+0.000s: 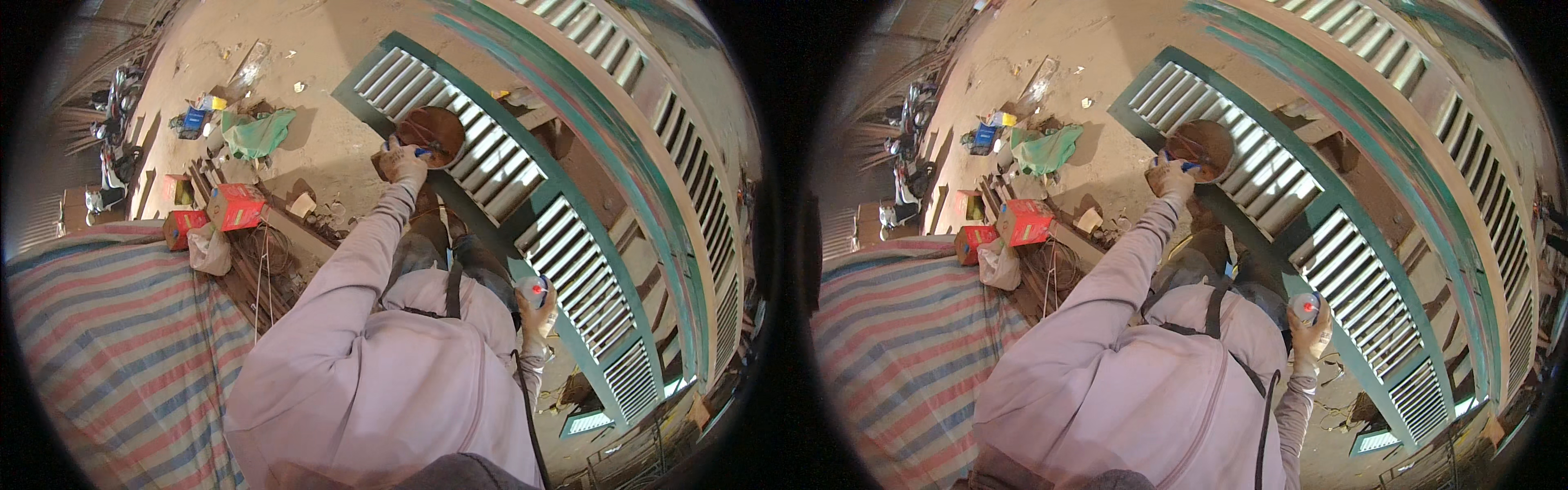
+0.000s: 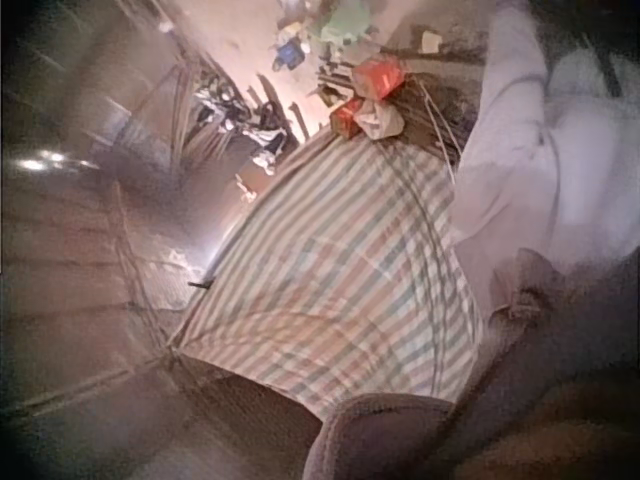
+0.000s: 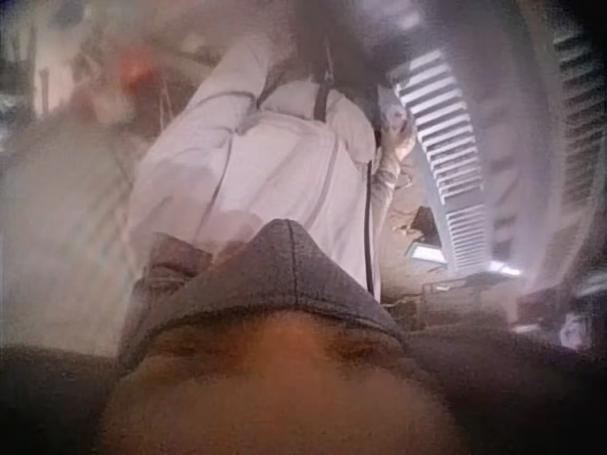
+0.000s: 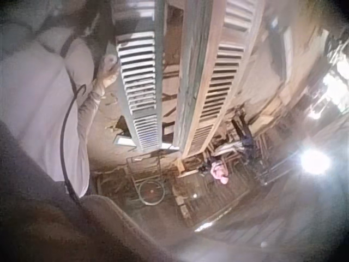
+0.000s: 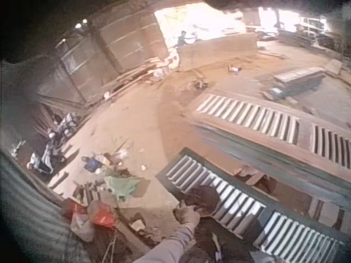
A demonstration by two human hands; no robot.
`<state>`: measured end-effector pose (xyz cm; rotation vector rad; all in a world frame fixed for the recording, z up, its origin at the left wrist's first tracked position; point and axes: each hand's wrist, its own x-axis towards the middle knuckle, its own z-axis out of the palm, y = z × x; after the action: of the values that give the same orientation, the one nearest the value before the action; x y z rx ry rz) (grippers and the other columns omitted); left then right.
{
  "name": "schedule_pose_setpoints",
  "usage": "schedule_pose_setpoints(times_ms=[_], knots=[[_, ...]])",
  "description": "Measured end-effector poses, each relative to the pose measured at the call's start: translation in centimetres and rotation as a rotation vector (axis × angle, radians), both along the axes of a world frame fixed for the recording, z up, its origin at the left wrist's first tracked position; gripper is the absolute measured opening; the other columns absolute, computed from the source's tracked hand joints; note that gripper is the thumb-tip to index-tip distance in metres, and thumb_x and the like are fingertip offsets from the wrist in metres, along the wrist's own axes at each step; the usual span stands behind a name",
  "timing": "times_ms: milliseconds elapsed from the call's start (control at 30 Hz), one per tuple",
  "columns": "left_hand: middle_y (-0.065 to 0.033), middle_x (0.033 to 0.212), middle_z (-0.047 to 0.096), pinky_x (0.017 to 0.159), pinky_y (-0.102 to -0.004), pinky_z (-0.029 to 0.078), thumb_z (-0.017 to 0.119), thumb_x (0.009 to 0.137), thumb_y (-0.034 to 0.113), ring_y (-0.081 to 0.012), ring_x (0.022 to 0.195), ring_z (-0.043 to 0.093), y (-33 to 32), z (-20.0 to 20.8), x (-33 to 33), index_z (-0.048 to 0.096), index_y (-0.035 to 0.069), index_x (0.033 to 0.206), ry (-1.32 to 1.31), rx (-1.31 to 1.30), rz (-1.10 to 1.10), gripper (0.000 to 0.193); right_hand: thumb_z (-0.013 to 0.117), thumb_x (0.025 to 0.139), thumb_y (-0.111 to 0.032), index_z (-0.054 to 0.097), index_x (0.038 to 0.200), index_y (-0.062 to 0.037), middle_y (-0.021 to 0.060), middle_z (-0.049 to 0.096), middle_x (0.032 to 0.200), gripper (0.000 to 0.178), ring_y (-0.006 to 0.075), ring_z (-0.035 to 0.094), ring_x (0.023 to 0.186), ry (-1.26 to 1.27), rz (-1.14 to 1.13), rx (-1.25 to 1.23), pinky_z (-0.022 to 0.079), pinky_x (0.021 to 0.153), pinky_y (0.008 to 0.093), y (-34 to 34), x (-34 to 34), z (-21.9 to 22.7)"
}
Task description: The person applies glue to a wooden slatted frame and then uses an orbital sander to smooth its surfaces. The person works on multiple sections of the frame, moving the sander along the slats and edges.
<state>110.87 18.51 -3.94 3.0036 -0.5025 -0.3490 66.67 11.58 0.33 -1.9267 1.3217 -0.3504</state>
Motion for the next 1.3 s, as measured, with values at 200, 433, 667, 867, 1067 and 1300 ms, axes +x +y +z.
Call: schedule_pose_setpoints(times_ms=[200,433,667,867,1067,1300], knots=[[-0.0155,0.158,0.044,0.117,-0.0466,0.037,0.085,0.077,0.046,-0.0393,0.140,0.041,1.4,2.2,1.2,0.083,0.021,0.099,0.171,-0.322,-0.011,0.034,0.089,0.074,-0.027,0.062,0.132,-0.0022,0.0196,0.068,0.118,0.068,0.0366,0.066,0.109,0.028,0.044,-0.070,0.051,0.098,0.0455,-1.1,4.7,0.0],[-0.0151,0.152,0.048,0.113,-0.0489,0.038,0.084,0.081,0.040,-0.0373,0.135,0.044,7.0,1.0,11.3,0.083,0.018,0.097,0.225,-0.583,-0.162,0.027,0.090,0.077,-0.024,0.061,0.133,0.0006,0.0183,0.068,0.119,0.067,0.0320,0.066,0.110,0.016,-0.052,-0.137,0.052,0.097,0.0418,2.0,17.6,2.0],[-0.0068,0.124,0.071,0.105,-0.0476,0.045,0.081,0.079,0.032,-0.0336,0.119,0.059,9.7,-3.4,28.8,0.080,0.018,0.093,0.030,-0.631,-0.282,0.020,0.092,0.074,-0.018,0.063,0.130,0.0036,0.0129,0.070,0.117,0.066,0.0213,0.065,0.106,-0.068,-0.272,0.004,0.052,0.097,0.0356,10.8,34.3,5.1],[-0.0022,0.127,0.072,0.103,-0.0453,0.048,0.068,0.090,0.038,-0.0295,0.116,0.065,8.1,-7.0,37.1,0.076,0.021,0.115,-0.080,-0.392,-0.696,0.031,0.092,0.072,-0.016,0.064,0.130,0.0034,0.0132,0.071,0.116,0.068,0.0229,0.068,0.102,-0.028,-0.316,0.011,0.053,0.095,0.0368,14.0,42.1,8.9],[-0.0103,0.169,0.030,0.124,-0.0540,0.024,0.045,0.102,0.053,-0.0300,0.154,0.030,9.8,-6.8,36.0,0.036,0.015,0.160,0.052,0.156,-0.928,0.070,0.092,0.072,-0.015,0.064,0.128,0.0029,0.0127,0.071,0.113,0.066,0.0221,0.067,0.101,-0.026,-0.421,0.055,0.053,0.093,0.0366,15.5,42.3,7.6],[-0.0169,0.173,0.014,0.127,-0.0597,0.002,0.043,0.100,0.064,-0.0321,0.160,0.012,6.8,-3.1,36.3,0.019,0.003,0.164,0.094,0.255,-0.865,0.092,0.091,0.074,-0.013,0.064,0.129,0.0024,0.0126,0.072,0.112,0.063,0.0218,0.067,0.100,-0.007,-0.366,0.067,0.053,0.093,0.0359,14.4,44.9,6.9]])
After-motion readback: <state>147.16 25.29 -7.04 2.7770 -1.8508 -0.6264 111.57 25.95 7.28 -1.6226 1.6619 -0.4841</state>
